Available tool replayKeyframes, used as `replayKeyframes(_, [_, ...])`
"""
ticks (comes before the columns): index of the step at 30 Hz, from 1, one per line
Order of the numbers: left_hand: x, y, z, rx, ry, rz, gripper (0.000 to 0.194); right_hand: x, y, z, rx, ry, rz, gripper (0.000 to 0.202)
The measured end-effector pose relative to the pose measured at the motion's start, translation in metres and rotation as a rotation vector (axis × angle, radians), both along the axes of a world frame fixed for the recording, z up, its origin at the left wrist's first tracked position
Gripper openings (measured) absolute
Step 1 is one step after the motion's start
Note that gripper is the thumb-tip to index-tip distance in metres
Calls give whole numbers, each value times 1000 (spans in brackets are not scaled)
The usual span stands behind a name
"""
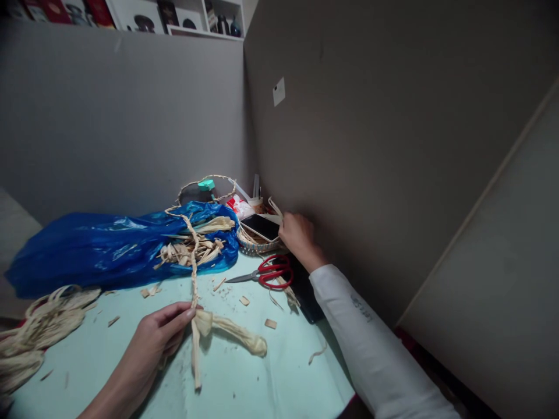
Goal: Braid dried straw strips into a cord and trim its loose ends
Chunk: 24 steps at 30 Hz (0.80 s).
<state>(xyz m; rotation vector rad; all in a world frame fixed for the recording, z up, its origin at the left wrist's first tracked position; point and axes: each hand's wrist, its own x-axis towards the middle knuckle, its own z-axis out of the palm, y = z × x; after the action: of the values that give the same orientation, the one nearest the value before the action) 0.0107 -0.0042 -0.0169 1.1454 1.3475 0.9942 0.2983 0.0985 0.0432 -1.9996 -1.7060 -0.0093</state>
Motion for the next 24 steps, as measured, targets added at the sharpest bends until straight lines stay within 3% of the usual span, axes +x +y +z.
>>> replayKeyframes(3, [1,0,1,15,6,5,41,-14,-10,16,9,248,264,34])
replayKeyframes(6, [1,-1,4,29,-1,7,38,-37,-26,20,-197,848,723,34])
replayKeyframes(8, [2,-2,7,18,-24,11,36,-52,-37,17,-357,1068,869,30])
replayKeyframes(14, [1,-2,9,42,-76,29,33,-84,-54,1,-556,1008,1097,19])
replayKeyframes(18, [1,-3,8,97,-103,54,36,-90,-55,-6,-545,963,1145,17])
replayKeyframes(24, [1,-4,10,207,-37,69,25,-97,-53,-22,-471,1018,1161,21])
